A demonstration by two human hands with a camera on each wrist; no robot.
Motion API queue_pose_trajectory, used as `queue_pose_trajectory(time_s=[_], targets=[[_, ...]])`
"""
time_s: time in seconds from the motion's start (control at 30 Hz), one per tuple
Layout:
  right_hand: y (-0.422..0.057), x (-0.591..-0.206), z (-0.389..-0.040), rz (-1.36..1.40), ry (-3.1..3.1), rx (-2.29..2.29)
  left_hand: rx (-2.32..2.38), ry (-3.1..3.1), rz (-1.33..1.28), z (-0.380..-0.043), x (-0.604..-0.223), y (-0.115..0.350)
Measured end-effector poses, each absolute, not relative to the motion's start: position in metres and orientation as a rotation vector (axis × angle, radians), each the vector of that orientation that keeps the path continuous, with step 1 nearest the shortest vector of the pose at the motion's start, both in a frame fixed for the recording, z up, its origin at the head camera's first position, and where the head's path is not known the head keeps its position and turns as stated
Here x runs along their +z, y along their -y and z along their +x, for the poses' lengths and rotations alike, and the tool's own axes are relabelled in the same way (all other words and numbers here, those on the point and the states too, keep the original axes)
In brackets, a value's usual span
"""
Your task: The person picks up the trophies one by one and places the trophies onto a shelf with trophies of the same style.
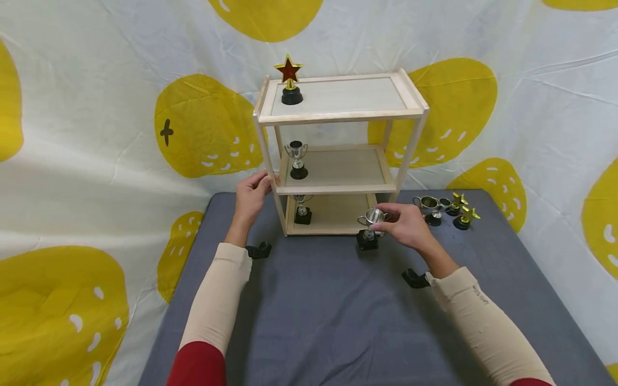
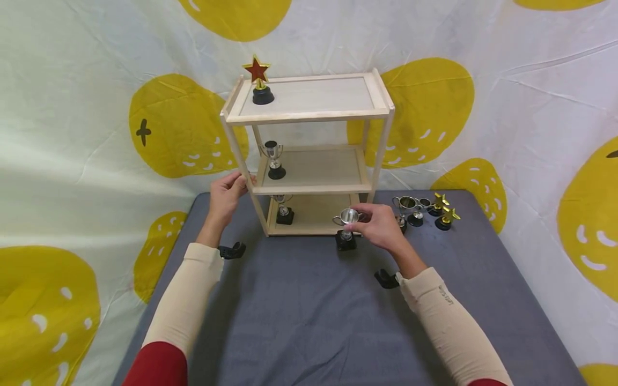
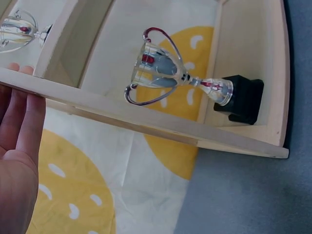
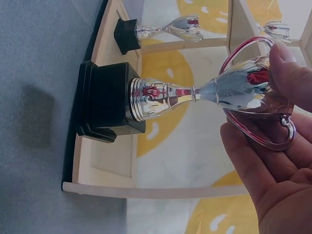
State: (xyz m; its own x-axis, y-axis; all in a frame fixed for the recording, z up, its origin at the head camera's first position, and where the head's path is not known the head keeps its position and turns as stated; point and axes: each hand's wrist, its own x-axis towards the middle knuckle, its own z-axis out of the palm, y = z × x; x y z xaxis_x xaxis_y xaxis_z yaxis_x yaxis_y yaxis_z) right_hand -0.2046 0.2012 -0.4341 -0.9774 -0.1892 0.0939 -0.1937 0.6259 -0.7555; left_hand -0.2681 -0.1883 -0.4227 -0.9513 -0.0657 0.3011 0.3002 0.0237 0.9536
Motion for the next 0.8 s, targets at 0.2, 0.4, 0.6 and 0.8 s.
queue_pose_trajectory(time_s=[0.2, 0.4, 0.6, 0.8], targets=[[-0.194, -0.434, -0.206, 0.322, 2.830, 1.342, -2.003, 2.034, -0.248, -0.269, -0.423, 0.188], [-0.189, -0.436, -0.208, 0.336, 2.843, 1.343, -2.004, 2.041, -0.226, -0.270, -0.424, 0.188], [-0.185, -0.437, -0.208, 0.357, 2.848, 1.366, -1.987, 2.053, -0.234, -0.269, -0.424, 0.189], [-0.180, -0.439, -0.210, 0.380, 2.838, 1.363, -2.011, 2.038, -0.262, -0.270, -0.424, 0.189]])
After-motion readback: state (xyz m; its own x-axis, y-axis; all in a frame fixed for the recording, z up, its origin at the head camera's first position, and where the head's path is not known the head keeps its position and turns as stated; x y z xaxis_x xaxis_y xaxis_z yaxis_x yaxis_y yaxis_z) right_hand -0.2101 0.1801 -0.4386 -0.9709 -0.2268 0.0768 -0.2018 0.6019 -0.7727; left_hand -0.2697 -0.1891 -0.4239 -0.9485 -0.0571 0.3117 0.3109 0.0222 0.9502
